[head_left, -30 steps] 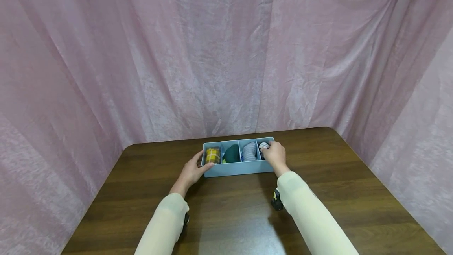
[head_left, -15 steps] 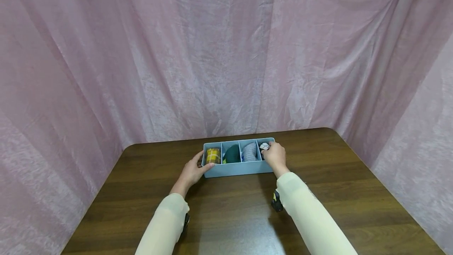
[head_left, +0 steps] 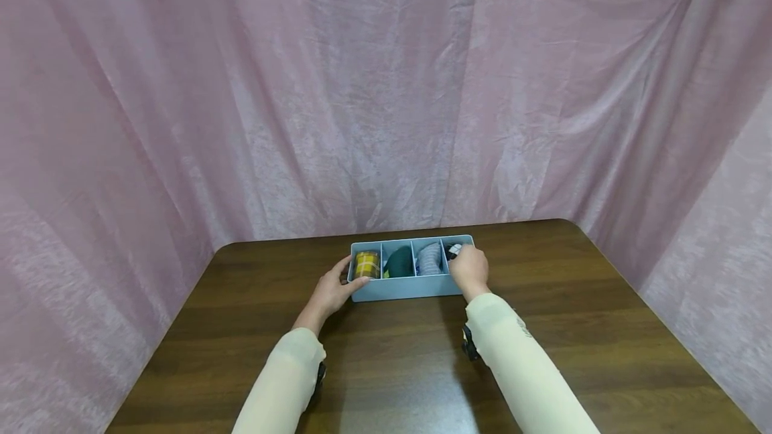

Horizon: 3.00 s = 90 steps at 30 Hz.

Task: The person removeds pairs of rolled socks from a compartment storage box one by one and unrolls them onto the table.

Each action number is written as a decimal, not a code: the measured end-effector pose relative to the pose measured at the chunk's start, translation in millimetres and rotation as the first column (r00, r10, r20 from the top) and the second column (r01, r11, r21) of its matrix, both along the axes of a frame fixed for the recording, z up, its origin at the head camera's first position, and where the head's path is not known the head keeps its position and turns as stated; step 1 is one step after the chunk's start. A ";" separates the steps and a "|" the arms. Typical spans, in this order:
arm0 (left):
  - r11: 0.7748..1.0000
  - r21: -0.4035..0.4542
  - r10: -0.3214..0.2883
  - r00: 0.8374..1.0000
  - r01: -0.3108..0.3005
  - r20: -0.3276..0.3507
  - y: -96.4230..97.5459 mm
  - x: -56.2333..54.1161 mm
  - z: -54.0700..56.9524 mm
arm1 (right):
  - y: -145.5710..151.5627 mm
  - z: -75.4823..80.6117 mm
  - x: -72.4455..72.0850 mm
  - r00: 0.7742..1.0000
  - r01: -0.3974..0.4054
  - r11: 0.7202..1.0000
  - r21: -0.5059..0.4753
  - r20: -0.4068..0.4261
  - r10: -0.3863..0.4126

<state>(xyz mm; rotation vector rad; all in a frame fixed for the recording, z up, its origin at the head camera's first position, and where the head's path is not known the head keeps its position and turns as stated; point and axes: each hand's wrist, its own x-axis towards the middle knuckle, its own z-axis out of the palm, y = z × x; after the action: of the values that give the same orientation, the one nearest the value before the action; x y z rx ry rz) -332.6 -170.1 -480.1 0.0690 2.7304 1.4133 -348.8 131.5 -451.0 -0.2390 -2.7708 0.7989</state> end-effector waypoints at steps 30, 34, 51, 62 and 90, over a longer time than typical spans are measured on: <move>1.000 0.009 0.020 1.000 -0.020 0.012 -1.5 -3.4 -4.1 | -0.4 8.0 -3.9 0.992 0.001 1.000 -0.008 0.130 0.001; 1.000 0.014 0.016 1.000 -0.016 0.013 -2.2 -2.4 -4.7 | -3.2 8.7 -4.2 0.984 -0.007 1.000 0.002 0.180 0.007; 0.999 0.014 0.030 0.999 -0.030 0.025 -1.0 -1.0 -3.8 | -0.3 3.9 -0.8 0.999 0.050 0.994 -0.100 0.016 -0.048; 0.999 0.026 0.029 0.999 -0.029 0.016 -1.2 -0.8 -0.1 | 1.8 4.2 -1.6 0.996 0.042 0.985 -0.170 -0.072 -0.055; 0.999 -0.035 0.036 0.999 -0.034 0.039 -0.3 2.6 1.3 | 7.7 2.2 0.4 0.995 0.064 0.931 -0.359 -0.053 -0.088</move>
<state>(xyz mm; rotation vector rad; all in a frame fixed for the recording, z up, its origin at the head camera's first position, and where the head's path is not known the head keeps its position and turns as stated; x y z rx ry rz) -329.9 -170.5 -478.7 -0.0087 2.7351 1.3608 -348.4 139.2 -448.8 -0.3748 -2.5175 1.2627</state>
